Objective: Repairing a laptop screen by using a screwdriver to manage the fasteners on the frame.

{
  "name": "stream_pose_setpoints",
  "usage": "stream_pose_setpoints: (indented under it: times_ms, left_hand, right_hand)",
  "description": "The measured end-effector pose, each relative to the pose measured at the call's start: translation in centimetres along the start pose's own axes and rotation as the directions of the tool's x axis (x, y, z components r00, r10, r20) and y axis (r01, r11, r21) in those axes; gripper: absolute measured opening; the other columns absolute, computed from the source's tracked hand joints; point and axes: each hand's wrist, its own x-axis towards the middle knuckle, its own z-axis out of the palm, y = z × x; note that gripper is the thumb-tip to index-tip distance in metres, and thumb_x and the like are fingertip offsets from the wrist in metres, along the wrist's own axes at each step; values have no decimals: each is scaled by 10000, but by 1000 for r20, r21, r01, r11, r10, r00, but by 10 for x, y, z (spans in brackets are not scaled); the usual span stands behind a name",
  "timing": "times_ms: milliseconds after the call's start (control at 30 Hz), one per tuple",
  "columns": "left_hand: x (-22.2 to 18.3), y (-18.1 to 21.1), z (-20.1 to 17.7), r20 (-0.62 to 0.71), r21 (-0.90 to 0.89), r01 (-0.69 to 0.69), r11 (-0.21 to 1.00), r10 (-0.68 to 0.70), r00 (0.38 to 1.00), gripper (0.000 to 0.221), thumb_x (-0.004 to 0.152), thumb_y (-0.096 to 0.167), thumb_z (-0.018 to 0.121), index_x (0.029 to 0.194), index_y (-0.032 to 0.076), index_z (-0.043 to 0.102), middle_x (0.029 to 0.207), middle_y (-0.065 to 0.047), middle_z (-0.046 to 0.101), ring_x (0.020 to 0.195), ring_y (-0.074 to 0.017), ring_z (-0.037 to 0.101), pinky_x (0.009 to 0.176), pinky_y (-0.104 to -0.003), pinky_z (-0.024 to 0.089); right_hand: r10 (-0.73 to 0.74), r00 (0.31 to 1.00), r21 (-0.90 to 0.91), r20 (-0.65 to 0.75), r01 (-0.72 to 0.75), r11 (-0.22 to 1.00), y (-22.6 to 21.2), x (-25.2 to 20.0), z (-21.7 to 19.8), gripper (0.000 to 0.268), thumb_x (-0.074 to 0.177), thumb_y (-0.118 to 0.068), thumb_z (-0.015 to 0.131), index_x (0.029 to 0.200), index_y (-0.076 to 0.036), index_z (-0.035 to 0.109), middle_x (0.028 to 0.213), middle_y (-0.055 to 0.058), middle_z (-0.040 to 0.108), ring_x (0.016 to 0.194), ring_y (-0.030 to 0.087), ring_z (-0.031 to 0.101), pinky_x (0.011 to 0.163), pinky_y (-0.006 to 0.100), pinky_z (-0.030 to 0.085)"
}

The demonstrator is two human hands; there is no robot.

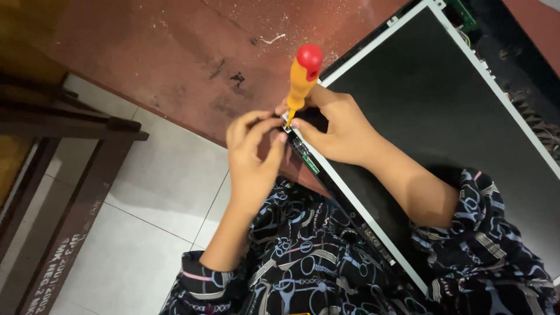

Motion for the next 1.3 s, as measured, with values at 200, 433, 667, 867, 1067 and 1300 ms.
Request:
stream_pose_setpoints:
  times_ms: [200, 433, 667, 867, 1067, 1300]
  left_hand:
    - [-5, -8, 21, -119, 131, -62, 989, 78, 990, 177, 915, 182, 798, 1064, 127, 721, 1195, -20, 600, 1225, -285, 505, 1100, -456, 364]
    - [-6, -11, 27, -125, 169, -108, 980, 130, 984, 197, 891, 176, 818, 1048, 112, 719, 1201, -23, 613, 1251, -303, 505, 1090, -462, 352]
    - [-4, -16, 24, -144, 168, -114, 979, 139, 980, 93, 920, 179, 781, 966, 108, 740, 1177, -41, 627, 1251, -313, 520, 1084, -457, 336]
    - [0, -15, 24, -143, 157, -89, 984, 112, 983, 102, 869, 192, 816, 923, 171, 732, 1169, 19, 623, 1265, -271, 507, 1091, -436, 305]
    - [3, -14, 22, -108, 106, -56, 993, 68, 992, 152, 877, 251, 829, 966, 187, 725, 1207, 32, 608, 1281, -248, 496, 1098, -426, 308]
    - [4, -16, 19, -111, 109, -105, 989, 117, 987, 97, 890, 199, 816, 953, 175, 745, 1199, -7, 633, 1261, -277, 516, 1103, -418, 325]
  right_hand:
    - [-175, 976, -111, -133, 161, 981, 13, -11, 9, 203, 908, -102, 833, 1036, 16, 727, 1050, 145, 687, 968, 375, 688, 883, 418, 557]
    - [19, 998, 66, -53, -16, 998, -8, -13, 5, 465, 932, 97, 669, 1334, -11, 461, 1040, 164, 740, 1021, 325, 716, 975, 462, 520]
    - [-5, 1000, 22, -2, 5, 1000, -1, -13, 6, 431, 918, -15, 711, 1305, -36, 521, 1087, 139, 736, 1072, 362, 710, 972, 495, 514]
    - [-215, 965, -70, -147, 207, 976, 3, -8, 8, 206, 890, -153, 855, 1028, -56, 736, 969, 110, 689, 917, 358, 674, 888, 433, 549]
    - [-121, 982, 12, -145, 125, 992, -13, -8, 4, 444, 864, -7, 828, 1280, -26, 673, 875, 99, 704, 818, 297, 706, 860, 398, 567]
    - [-122, 990, 113, -66, 129, 985, -17, -7, 8, 483, 983, 2, 654, 1442, 3, 503, 1143, 182, 743, 970, 315, 740, 918, 483, 578]
